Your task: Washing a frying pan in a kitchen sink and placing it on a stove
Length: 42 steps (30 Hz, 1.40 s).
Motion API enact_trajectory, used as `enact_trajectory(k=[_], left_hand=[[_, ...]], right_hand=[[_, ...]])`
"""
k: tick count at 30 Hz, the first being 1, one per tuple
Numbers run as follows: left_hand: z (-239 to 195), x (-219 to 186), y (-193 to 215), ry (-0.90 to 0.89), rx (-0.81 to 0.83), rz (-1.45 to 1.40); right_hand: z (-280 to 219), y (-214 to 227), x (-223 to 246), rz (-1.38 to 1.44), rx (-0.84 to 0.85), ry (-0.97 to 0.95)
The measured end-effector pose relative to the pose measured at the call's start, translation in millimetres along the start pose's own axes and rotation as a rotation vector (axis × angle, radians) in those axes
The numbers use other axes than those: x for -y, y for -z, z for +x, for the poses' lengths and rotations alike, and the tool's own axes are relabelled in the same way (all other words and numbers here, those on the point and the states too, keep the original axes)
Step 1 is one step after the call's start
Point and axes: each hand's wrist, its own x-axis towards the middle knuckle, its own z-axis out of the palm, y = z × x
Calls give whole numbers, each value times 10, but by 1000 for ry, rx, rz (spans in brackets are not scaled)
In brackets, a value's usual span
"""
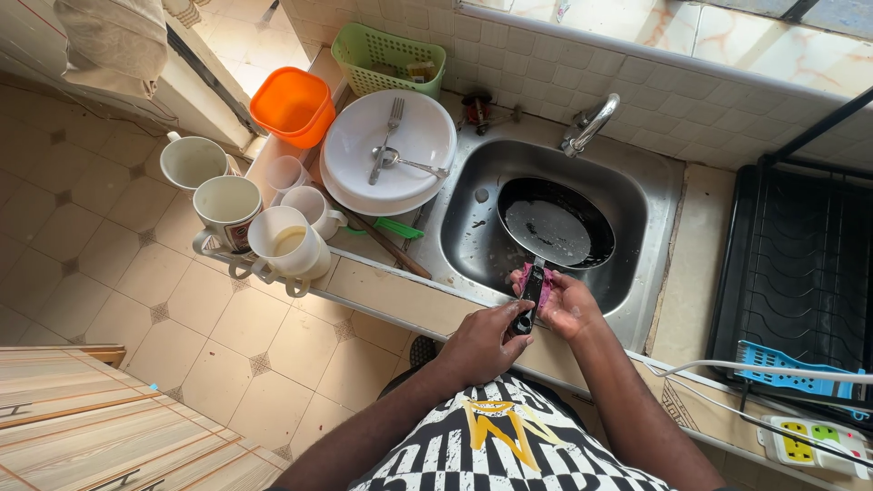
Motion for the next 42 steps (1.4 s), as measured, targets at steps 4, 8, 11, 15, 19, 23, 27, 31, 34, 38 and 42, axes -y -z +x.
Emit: enact_trajectory(k=[4, 8, 11, 15, 19, 23, 27, 31, 34, 38, 42], left_hand=[[17, -4, -18, 5, -5, -24], [32, 80, -54, 13, -5, -41], [20, 29, -29, 17, 15, -42], [67, 79, -67, 6, 29, -31], [108, 95, -53, -61, -41, 5], [109, 57, -24, -53, -54, -30], [122, -29, 61, -53, -61, -37], [127, -104, 119, -76, -50, -8], [133, -135, 151, -98, -47, 11], [127, -152, 177, -129, -35, 61], [100, -5, 79, -138, 9, 107]], right_hand=[[239, 140, -18, -30, -27, 103], [104, -28, -80, 99, -50, 76], [246, -34, -78, 188, -38, 16], [579, 103, -25, 292, 84, -130], [444, -111, -122, 69, -44, -25], [217, -200, -255, -112, -135, 36], [-9, -252, -339, -36, -43, 25], [-173, -240, -361, 91, 2, -67], [-287, -316, -355, 105, 5, -77], [-84, -171, -316, 150, 52, -107], [86, -78, -258, 198, 81, -156]])
